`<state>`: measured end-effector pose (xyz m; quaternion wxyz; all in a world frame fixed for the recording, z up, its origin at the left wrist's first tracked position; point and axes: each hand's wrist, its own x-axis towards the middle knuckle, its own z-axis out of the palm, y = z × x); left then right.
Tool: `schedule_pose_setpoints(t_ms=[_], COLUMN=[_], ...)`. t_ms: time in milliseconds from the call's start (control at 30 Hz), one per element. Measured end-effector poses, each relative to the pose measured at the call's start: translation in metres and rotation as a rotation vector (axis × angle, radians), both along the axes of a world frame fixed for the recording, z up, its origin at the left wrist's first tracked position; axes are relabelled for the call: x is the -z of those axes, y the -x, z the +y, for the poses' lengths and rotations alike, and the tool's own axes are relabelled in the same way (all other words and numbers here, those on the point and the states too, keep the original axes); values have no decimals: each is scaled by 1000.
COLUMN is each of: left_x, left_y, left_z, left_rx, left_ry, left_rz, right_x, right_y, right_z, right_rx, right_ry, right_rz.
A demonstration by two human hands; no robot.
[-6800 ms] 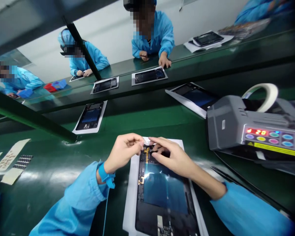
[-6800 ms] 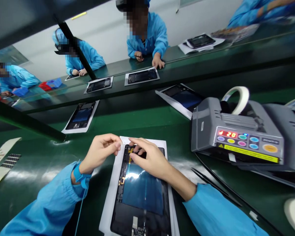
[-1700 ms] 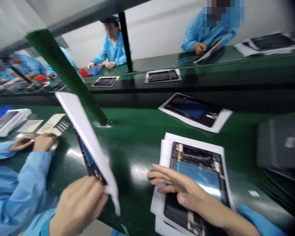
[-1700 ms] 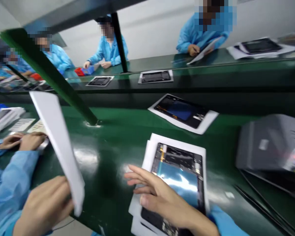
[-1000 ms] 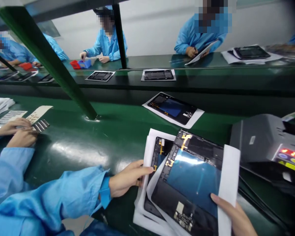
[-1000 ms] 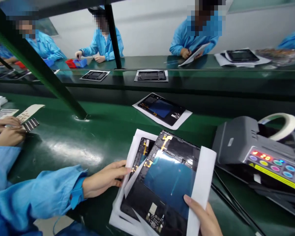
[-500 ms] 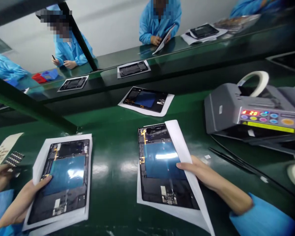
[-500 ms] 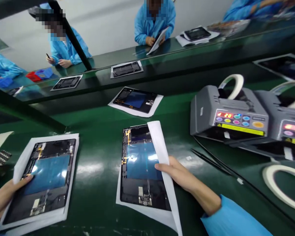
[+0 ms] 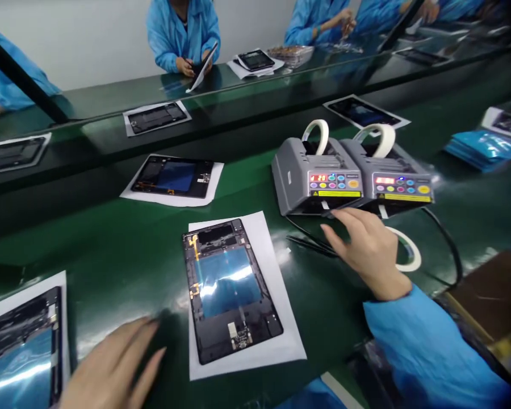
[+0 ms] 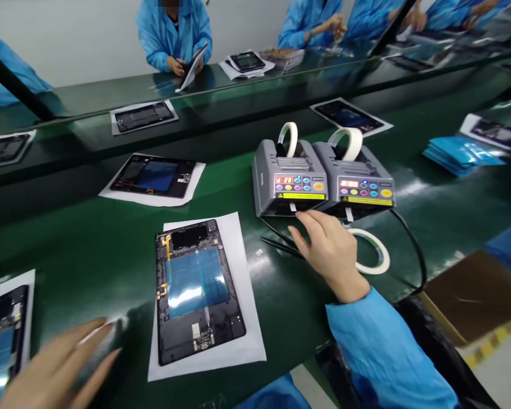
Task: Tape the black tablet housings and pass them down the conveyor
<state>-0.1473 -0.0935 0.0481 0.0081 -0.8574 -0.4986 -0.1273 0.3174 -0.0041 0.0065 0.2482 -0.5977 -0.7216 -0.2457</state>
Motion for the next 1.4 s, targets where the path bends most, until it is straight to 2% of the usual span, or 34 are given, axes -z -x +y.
schedule_pose_setpoints(t_ms=[67,133,200,267,367,467,567,667,767,833,967,1133,1400], left_x=[4,5,2,-3,-7,-3,10,26,37,42,46,46,48], left_y=[-47,-84,-107,-120,-130,-141,-154,-167,-174,-176,-176,-175,-173], left_z=[22,38,47,54,71,99,126,141,146,148,151,154,156], left_rx=[142,243,282,303,322,321,298,268,221,205,204,198,191], left_ry=[-52,-82,-80,-39,35,78,85,74,81,97,146,184,182], left_rz=[66,107,107,80,62,121,145,104,5,-84,-193,-231,-282], right_x=[4,5,2,-4,-15,-19,-9,10,26,29,24,20,22], right_y=[-14,-20,-21,-18,0,36,75,99,103,100,96,99,98], right_z=[14,25,28,24,13,15,39,68,79,78,71,70,70], right_rx=[-37,-65,-90,-133,-272,-465,-578,-638,-679,-690,-660,-627,-628], right_ry=[-4,-1,-16,-42,-20,156,301,355,343,335,296,272,305], right_rz=[-11,9,29,56,130,177,211,285,364,394,330,189,227])
